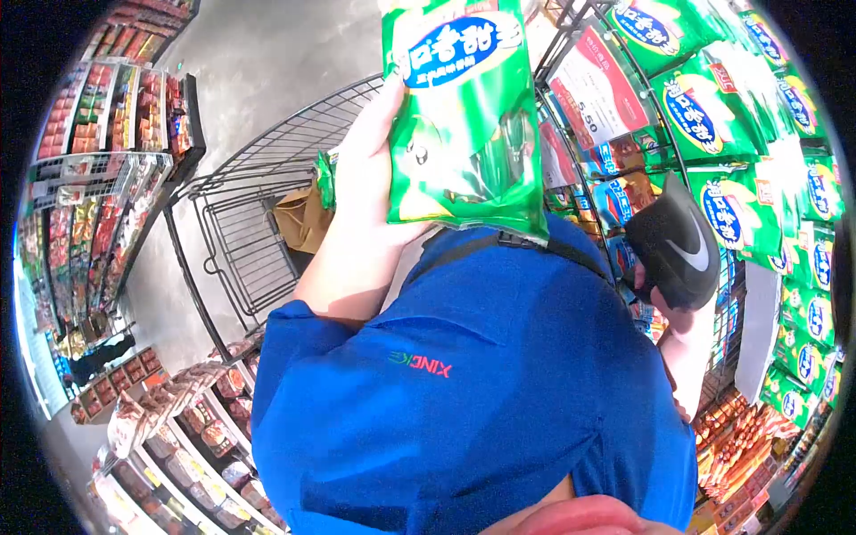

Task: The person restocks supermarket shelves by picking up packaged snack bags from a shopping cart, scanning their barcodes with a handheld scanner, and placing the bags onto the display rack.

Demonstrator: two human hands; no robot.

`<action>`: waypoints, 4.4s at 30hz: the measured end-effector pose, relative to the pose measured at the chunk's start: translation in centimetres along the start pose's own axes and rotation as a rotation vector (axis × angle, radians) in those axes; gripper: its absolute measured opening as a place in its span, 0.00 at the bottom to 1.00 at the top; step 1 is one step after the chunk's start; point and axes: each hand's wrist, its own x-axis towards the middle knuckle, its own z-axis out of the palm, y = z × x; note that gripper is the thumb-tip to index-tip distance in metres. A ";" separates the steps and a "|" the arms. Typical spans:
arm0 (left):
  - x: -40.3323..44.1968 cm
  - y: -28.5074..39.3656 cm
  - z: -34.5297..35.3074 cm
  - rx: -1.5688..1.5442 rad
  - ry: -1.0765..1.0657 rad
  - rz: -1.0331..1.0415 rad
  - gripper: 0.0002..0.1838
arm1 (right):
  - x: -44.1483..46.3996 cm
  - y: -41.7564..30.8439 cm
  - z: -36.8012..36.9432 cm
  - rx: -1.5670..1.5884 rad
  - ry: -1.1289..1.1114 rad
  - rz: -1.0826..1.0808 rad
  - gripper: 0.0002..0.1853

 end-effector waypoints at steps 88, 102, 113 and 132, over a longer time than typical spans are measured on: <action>6.9 -25.8 16.3 0.433 -0.381 -0.866 0.24 | -14.7 -6.7 -9.3 -0.271 0.662 -0.189 0.41; 11.4 -24.3 24.5 1.278 -0.986 -0.307 0.22 | -18.2 -5.6 -7.8 0.325 0.722 -0.173 0.48; 12.2 -26.9 33.2 1.798 -1.332 -0.573 0.09 | -19.4 -5.0 -8.9 0.234 0.757 -0.270 0.44; 19.4 -34.5 24.7 2.242 -1.696 0.250 0.09 | -23.4 -2.6 -10.2 0.646 0.712 -0.492 0.35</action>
